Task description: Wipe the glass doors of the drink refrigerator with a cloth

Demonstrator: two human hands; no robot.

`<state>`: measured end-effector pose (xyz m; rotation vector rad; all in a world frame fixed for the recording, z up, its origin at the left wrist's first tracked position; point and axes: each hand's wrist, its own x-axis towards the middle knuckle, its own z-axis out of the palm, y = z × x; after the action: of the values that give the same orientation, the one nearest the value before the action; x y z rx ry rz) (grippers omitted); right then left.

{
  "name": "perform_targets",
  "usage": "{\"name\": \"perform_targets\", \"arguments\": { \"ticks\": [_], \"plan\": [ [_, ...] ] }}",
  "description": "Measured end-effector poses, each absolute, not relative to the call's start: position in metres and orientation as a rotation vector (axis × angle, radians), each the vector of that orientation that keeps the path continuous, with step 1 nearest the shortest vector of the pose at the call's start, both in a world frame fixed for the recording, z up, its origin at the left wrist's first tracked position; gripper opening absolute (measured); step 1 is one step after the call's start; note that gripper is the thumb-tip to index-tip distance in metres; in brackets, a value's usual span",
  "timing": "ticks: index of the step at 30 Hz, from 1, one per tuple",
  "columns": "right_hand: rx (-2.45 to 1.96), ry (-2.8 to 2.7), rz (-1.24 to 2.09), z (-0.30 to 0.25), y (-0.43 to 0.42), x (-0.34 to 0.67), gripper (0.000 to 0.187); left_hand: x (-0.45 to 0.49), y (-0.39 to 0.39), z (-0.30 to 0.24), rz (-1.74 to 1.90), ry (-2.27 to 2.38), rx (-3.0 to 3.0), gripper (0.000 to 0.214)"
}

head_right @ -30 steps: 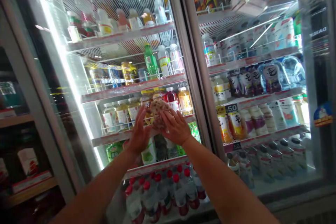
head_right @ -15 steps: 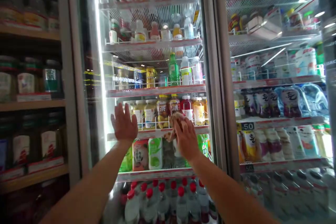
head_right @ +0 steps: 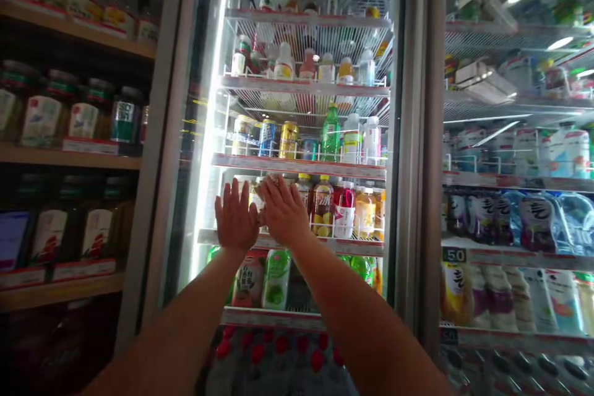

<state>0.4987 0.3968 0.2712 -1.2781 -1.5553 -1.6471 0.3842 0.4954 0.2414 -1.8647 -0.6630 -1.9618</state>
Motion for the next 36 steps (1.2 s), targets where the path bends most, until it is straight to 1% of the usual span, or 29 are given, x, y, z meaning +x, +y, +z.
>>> {"name": "perform_targets", "arguments": {
  "ticks": [2, 4, 10, 12, 13, 15, 20, 23, 26, 29, 36],
  "plan": [
    [-1.291, -1.559, -1.657, 0.266, 0.391, 0.502, 0.062, 0.384, 0.494, 0.242, -1.953, -0.664, -1.866, 0.058],
    [-1.317, -1.615, -1.675, 0.245, 0.373, 0.517, 0.064, 0.384, 0.493, 0.242, -1.965, -0.652, -1.876, 0.058],
    [-1.483, -1.703, -1.711, 0.133, 0.286, 0.598, 0.067, 0.386, 0.493, 0.242, -2.02, -0.618, -1.89, 0.059],
    [-1.478, -1.809, -1.752, 0.117, 0.267, 0.617, 0.066, 0.386, 0.493, 0.241, -2.023, -0.605, -1.887, 0.059],
    [-1.473, -1.853, -1.769, 0.119, 0.263, 0.622, 0.065, 0.387, 0.493, 0.241, -2.028, -0.601, -1.884, 0.059],
    [-1.478, -1.892, -1.785, 0.142, 0.267, 0.621, 0.063, 0.387, 0.493, 0.241, -2.04, -0.599, -1.879, 0.059],
    [-1.446, -1.751, -1.763, 0.238, 0.314, 0.579, 0.058, 0.387, 0.493, 0.242, -2.027, -0.608, -1.864, 0.059],
    [-1.434, -1.614, -1.693, 0.26, 0.345, 0.55, 0.061, 0.387, 0.493, 0.242, -2.028, -0.611, -1.862, 0.059],
    [-1.397, -1.45, -1.643, 0.25, 0.364, 0.534, 0.066, 0.387, 0.493, 0.241, -2.032, -0.611, -1.892, 0.059],
    [-1.409, -1.44, -1.646, 0.226, 0.364, 0.534, 0.069, 0.387, 0.494, 0.241, -2.045, -0.615, -1.927, 0.06],
    [-1.535, -1.656, -1.654, 0.128, 0.302, 0.58, 0.071, 0.386, 0.494, 0.241, -2.024, -0.603, -1.925, 0.061]
  ]
}}
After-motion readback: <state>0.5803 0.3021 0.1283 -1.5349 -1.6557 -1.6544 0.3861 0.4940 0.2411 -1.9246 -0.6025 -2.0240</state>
